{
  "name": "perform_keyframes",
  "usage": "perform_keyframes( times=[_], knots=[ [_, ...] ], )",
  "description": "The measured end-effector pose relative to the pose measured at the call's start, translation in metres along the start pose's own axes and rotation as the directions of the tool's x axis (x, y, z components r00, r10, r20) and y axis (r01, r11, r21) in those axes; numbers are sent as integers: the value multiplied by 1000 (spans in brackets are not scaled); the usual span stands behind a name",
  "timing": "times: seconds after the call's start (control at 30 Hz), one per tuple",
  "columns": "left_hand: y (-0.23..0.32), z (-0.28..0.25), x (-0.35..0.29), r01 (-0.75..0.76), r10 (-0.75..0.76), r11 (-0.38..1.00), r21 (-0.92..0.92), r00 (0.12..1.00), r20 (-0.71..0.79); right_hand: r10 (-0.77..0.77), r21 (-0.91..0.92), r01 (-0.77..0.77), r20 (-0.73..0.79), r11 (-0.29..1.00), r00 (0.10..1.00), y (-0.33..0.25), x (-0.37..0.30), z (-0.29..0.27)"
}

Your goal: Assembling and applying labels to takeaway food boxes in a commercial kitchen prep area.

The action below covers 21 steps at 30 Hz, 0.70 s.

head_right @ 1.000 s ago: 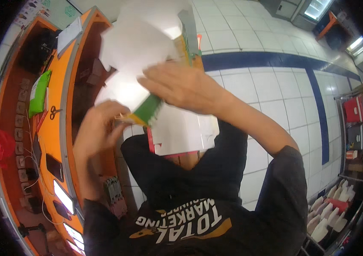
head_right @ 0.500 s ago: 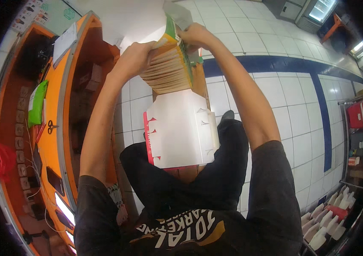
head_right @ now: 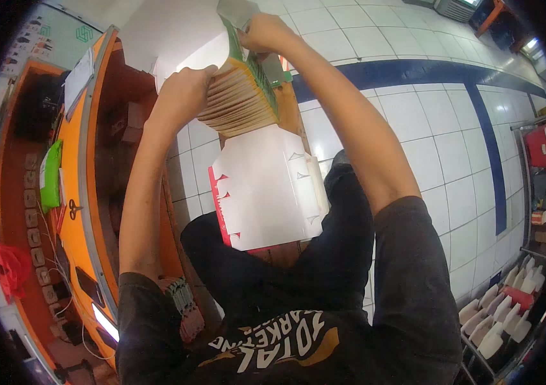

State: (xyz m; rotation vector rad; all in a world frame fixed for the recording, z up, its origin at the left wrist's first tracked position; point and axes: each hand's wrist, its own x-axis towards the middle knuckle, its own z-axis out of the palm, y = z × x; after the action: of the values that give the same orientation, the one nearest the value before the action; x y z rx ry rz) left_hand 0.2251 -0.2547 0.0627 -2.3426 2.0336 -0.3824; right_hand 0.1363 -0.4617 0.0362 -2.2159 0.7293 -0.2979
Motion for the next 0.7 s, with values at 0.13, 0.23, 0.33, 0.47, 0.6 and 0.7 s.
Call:
perform_keyframes(
  times=[0.13,0.23,0.33,0.47,0.6,0.7],
  knots=[
    [-5,-1,5,29,-27,1000,-12,993,111,9,-141,-39,-212,989,977,-1,15,13],
    [-8,-4,8,-16,15,1000,25,998,54,-2,-178,-35,-200,984,980,3,21,17],
    [-12,-8,13,-17,12,999,36,990,141,20,-217,-69,-218,974,976,2,21,18],
    [-13,-5,17,5,-9,1000,30,991,132,-92,-279,24,-233,960,968,-7,15,15],
    [-16,1,14,-22,21,1000,7,989,147,28,56,-23,-91,998,995,-9,10,14],
    [-15,6,11,30,-2,984,-173,988,155,-11,-18,8,-135,1000,991,-2,14,19]
  ],
)
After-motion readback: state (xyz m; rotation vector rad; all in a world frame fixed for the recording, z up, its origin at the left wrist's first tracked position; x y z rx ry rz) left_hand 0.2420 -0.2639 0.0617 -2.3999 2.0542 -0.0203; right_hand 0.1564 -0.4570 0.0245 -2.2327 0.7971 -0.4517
